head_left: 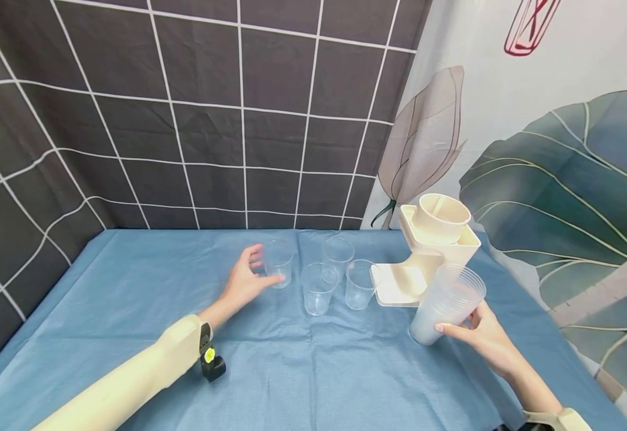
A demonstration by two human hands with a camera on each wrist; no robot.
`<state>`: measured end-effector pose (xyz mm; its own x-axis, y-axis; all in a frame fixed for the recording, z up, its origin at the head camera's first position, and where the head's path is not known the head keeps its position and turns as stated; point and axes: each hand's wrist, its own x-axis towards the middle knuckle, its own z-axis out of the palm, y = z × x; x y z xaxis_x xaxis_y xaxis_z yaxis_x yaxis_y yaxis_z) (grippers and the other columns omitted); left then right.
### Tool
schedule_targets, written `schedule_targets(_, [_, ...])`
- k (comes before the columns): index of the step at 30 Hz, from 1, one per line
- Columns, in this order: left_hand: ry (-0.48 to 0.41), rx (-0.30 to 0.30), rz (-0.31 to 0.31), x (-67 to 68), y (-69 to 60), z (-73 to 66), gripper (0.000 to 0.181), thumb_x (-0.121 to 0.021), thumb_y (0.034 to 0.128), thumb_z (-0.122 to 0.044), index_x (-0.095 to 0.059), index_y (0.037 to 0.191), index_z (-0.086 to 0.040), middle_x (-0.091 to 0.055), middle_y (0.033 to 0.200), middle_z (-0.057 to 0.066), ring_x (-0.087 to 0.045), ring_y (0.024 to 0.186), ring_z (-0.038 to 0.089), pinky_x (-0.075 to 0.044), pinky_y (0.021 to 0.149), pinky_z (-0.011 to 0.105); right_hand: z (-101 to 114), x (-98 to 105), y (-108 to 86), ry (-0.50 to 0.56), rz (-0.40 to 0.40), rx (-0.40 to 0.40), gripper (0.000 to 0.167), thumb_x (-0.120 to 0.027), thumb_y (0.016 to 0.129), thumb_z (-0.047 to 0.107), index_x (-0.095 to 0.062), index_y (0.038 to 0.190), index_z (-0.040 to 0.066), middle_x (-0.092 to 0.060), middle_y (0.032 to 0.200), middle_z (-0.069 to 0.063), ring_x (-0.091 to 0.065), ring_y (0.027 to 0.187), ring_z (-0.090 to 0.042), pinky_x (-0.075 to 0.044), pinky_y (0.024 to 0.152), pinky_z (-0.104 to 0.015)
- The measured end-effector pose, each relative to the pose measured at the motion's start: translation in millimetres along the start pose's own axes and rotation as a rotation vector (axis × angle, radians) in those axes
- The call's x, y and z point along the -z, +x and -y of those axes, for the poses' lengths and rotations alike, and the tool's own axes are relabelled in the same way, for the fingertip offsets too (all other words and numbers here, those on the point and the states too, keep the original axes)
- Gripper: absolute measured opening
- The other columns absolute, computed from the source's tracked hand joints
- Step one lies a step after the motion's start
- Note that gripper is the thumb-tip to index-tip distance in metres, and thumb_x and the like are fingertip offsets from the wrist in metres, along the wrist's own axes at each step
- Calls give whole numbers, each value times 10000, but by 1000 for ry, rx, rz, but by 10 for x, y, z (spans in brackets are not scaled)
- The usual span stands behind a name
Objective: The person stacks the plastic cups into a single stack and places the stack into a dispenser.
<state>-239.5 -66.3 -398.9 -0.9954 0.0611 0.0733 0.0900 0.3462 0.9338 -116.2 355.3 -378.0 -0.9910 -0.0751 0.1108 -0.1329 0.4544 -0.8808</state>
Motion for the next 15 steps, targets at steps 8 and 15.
schedule_targets(8, [-12,22,15,-36,56,29,880,-834,727,-184,-346,1448,-58,-476,1433,181,-459,1296,372,-435,1049,492,13,-2,4,-16,-1,-3,691,-697,845,37,-299,1397,160,-472,1231,178,-442,1114,127,-465,810,-106])
schedule_targets(15, [-36,-7,20,-54,89,61,839,-826,733,-150,-372,1432,-52,-499,1412,187,-493,1272,370,-435,1061,478,23,-4,4,-14,0,-8,696,-695,847,40,-290,1400,160,-468,1233,175,-446,1110,125,-468,808,-114])
